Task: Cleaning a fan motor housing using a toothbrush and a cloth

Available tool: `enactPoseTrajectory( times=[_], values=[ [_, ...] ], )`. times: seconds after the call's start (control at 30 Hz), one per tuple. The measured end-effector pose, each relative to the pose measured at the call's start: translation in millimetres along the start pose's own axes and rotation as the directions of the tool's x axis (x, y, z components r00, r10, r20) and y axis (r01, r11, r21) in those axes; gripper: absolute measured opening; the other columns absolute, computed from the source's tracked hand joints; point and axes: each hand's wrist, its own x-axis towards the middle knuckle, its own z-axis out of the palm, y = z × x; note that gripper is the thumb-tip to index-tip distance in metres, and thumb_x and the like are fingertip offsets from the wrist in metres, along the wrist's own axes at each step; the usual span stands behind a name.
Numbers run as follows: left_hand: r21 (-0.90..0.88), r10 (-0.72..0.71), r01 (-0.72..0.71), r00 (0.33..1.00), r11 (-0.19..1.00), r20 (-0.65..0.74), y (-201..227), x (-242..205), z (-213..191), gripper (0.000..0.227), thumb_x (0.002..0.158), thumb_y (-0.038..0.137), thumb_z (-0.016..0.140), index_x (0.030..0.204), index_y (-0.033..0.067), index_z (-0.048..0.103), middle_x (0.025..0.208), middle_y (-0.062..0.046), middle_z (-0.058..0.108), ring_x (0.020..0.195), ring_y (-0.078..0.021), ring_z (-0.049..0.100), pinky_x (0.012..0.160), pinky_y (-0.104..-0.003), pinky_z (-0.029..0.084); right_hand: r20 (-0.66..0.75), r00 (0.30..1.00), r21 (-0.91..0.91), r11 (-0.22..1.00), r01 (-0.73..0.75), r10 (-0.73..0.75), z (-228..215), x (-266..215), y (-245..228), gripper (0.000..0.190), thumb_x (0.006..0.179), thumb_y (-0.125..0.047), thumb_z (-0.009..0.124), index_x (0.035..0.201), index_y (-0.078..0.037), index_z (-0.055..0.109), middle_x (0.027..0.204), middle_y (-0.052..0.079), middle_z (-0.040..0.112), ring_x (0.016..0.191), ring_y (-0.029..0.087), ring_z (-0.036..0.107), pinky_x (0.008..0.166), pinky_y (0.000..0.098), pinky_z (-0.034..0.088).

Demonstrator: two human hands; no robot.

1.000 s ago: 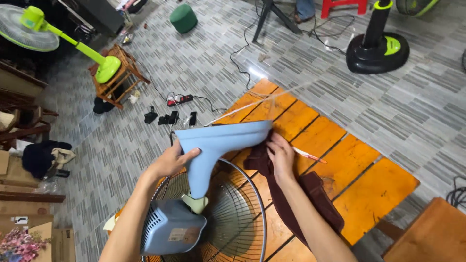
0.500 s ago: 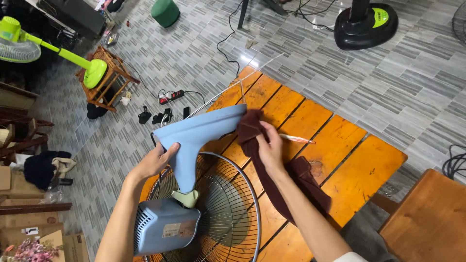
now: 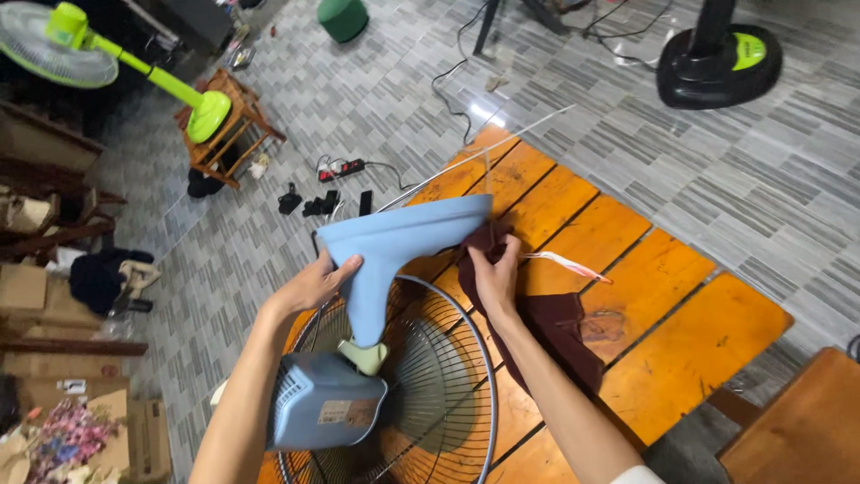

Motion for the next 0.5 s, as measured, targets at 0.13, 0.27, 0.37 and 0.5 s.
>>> enactPoseTrajectory(
  times=[0.13,0.27,0.37,0.5],
  values=[
    [0.029,0.033,-0.032,0.999,0.999,-0.013,-16,5,-1,0.090,0.102,0.063,0.041,0.145,-0.0150,0.035,0.137,-0.046,0.051,0.133,-0.0574,0.049,0.112,-0.069,0.037,-0.062,0.996,-0.043,0.997,-0.060,0.057,10,24,37,0.069,0.095,-0.041,0.071,0.143,-0.001,0.044,0.146,0.032,0.047,0.142,0.046,0.043,0.121,0.0521,0.034],
    [0.077,-0.006,0.008,1.000,0.997,-0.025,-28,0,-7,0.094,0.099,0.071,0.041,0.139,-0.0134,0.040,0.133,-0.045,0.055,0.130,-0.0554,0.053,0.111,-0.064,0.040,-0.090,0.992,-0.089,0.993,0.077,-0.085,7,6,12,0.060,0.096,-0.032,0.073,0.141,-0.003,0.047,0.139,0.027,0.054,0.135,0.041,0.052,0.113,0.0498,0.042],
    [0.004,0.026,-0.026,1.000,1.000,0.001,-21,-5,-5,0.087,0.101,0.063,0.042,0.141,-0.0135,0.038,0.135,-0.044,0.055,0.131,-0.0529,0.055,0.112,-0.064,0.041,-0.085,0.919,-0.162,0.916,0.368,-0.385,27,-55,-27,0.047,0.076,-0.007,0.081,0.115,-0.013,0.056,0.104,0.014,0.062,0.099,0.030,0.064,0.085,0.0386,0.053],
    [0.099,0.064,-0.063,0.998,0.993,-0.013,-44,8,-1,0.091,0.096,0.071,0.044,0.135,-0.0109,0.042,0.131,-0.044,0.057,0.130,-0.0538,0.054,0.110,-0.063,0.042,0.245,0.610,-0.379,0.504,0.776,-0.754,54,-72,-12,0.043,0.057,-0.008,0.076,0.094,-0.025,0.062,0.093,-0.004,0.059,0.085,0.027,0.071,0.072,0.0386,0.059]
  ],
)
